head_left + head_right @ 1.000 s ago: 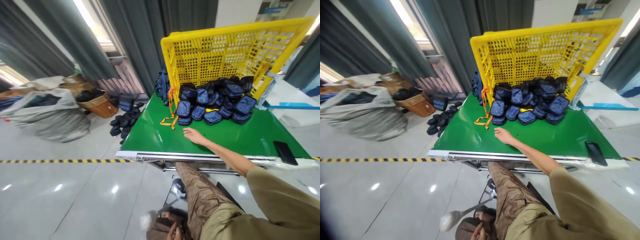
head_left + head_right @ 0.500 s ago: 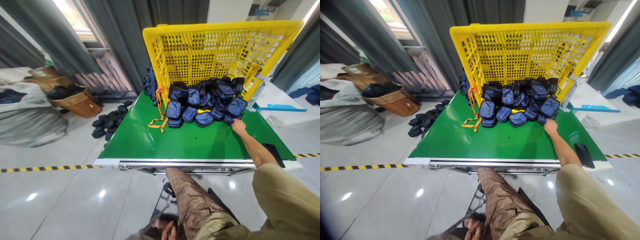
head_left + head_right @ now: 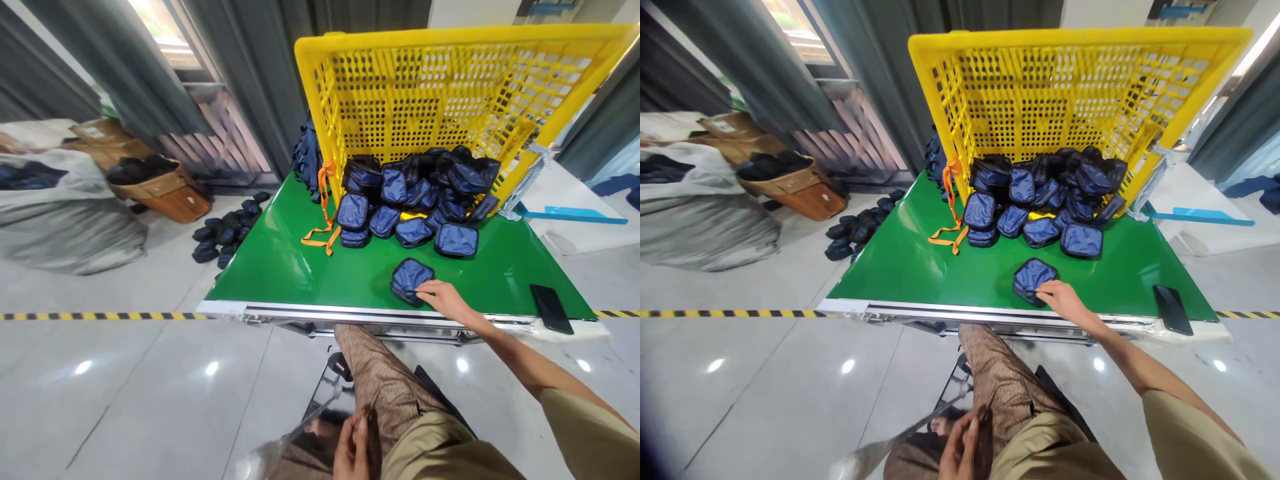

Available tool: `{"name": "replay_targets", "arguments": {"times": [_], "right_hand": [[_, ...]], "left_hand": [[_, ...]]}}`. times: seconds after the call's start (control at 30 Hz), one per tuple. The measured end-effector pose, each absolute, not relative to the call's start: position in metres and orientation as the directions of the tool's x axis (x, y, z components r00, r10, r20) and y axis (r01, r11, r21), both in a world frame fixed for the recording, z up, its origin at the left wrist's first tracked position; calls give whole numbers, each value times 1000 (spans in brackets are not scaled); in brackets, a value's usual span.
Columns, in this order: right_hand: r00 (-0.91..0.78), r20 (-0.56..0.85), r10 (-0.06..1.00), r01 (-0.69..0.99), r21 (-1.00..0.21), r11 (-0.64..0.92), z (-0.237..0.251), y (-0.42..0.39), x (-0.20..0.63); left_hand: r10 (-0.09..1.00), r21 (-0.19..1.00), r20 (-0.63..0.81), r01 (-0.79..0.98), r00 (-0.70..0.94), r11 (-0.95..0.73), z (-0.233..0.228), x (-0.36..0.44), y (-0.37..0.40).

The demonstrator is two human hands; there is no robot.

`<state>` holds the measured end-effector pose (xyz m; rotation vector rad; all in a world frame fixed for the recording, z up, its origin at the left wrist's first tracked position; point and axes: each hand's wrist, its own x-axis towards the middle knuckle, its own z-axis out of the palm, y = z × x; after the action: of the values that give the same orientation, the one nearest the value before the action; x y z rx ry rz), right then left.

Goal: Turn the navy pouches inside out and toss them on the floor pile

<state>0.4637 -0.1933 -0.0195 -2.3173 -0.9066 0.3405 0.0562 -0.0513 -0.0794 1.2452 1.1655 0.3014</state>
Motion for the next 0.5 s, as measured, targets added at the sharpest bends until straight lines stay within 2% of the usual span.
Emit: {"name": "replay_targets", "arguments": {"times": [0.1,0.17,0.23,0.33,0.4,0.5], "right_hand": [[690,-37,722,355,-853,-383,-2,-173,408],[666,-114,738,213,-918,-334,10,-161,377],[625,-185,759,119,-938,-326,17,-151,350],[521,-245,818,53,-947,-317,22,-140,317],[456,-260,851,36,-950,-310,22,-135,298],[446,-261,856,49,-948,-315,21,-130,274]], "left_hand": [[708,856,-497,414,502,309,-40,70,-43],[700,880,-469,347,538,323,-15,82,-41],[645,876,-475,251,599,412,1,94,-39],[691,900,-401,119,602,419,13,102,-37],[741,921,-363,99,565,376,15,100,-37],[786,937,-348,169,512,305,16,91,-38]]}}
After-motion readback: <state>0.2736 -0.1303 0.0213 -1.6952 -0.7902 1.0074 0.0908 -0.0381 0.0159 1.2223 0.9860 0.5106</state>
